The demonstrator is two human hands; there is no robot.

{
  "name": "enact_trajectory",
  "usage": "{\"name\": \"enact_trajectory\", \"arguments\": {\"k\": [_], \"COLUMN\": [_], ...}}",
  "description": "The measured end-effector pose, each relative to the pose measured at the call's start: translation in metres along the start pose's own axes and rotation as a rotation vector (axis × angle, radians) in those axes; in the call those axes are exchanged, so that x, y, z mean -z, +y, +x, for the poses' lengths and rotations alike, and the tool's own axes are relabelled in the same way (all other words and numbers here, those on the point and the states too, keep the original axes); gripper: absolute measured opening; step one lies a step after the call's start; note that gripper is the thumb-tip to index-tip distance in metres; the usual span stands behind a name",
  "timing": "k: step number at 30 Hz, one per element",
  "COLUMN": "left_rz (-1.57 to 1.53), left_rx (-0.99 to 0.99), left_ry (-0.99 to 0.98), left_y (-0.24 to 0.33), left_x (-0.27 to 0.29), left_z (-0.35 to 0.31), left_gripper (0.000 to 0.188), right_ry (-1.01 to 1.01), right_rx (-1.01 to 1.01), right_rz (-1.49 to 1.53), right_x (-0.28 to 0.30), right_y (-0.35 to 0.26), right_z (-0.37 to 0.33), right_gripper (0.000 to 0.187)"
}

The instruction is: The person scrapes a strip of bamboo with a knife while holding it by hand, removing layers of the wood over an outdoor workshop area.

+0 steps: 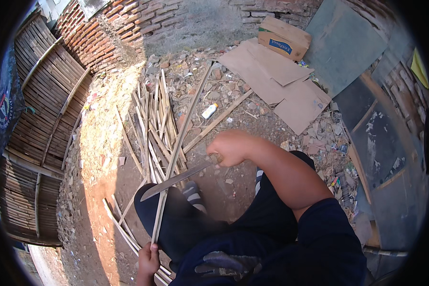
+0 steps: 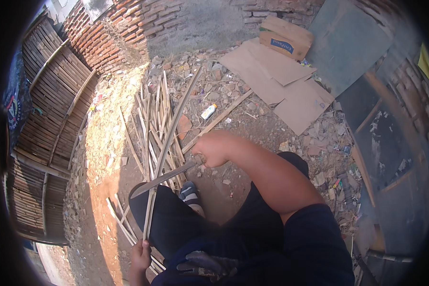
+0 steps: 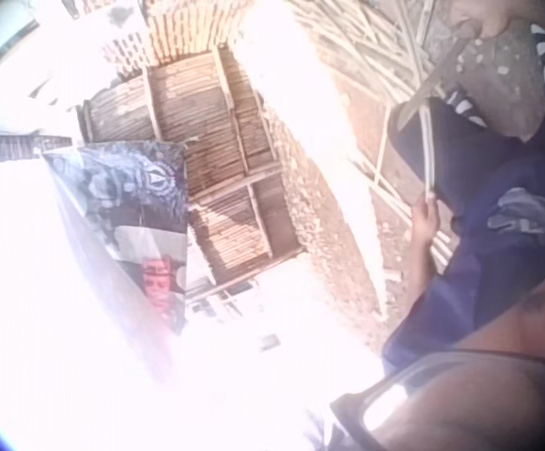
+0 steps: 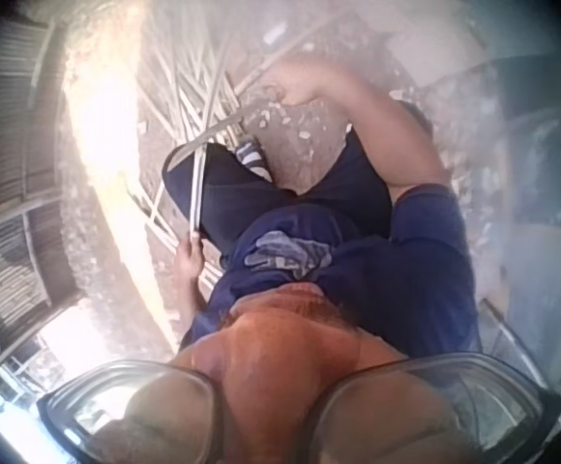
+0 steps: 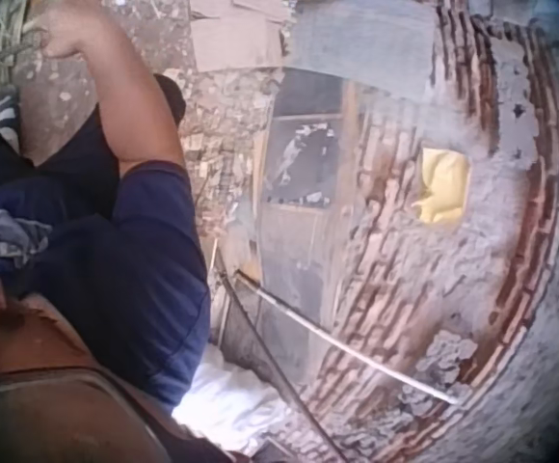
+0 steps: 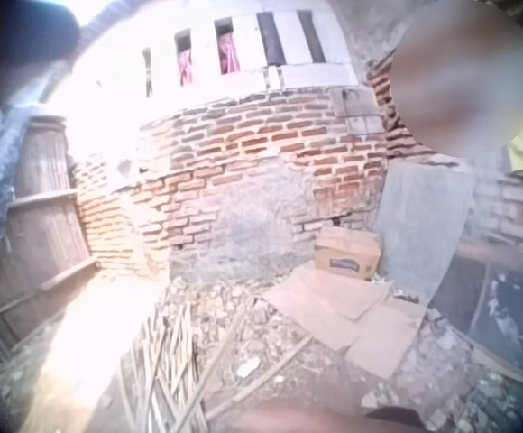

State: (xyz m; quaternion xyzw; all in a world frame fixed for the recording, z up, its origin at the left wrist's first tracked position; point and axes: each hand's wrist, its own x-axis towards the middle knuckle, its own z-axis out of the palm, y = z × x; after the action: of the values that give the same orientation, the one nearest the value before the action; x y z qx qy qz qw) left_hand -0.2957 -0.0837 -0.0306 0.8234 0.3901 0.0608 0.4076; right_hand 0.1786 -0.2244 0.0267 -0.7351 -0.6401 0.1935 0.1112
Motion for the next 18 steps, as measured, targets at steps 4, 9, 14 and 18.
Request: {"name": "enact_trajectory", "arguments": {"k": [4,9,14,18], "left_rz": [0.115,0.176,0.258,0.343], "left_rx": [-0.037,-0.048,-0.081,-0.091], "left_ry": [0.045,0.070,0.114,0.171], "left_y": [0.010,0.012,0.011,0.013], "left_x": [-0.005,-0.006,-0.008,-0.012], "left_z": [0.004,0.003,0.001,0.002], "left_gripper": [0.048,0.048,0.045,0.043], "right_ry": [0.117,0.435,0.134,0.098], "right_rx": [-0.283,-0.385,-0.032,-0.222], "right_rz": [0.164,0.168,0.017,0.183], "right_x": [0.003,0.003,-0.006,0.001], "right_y": [0.071,0.083,0.015,0.062], "right_z": [0.000,0.003,0.008,0.008], "right_gripper": [0.055,0.046,0.049,0.051]}}
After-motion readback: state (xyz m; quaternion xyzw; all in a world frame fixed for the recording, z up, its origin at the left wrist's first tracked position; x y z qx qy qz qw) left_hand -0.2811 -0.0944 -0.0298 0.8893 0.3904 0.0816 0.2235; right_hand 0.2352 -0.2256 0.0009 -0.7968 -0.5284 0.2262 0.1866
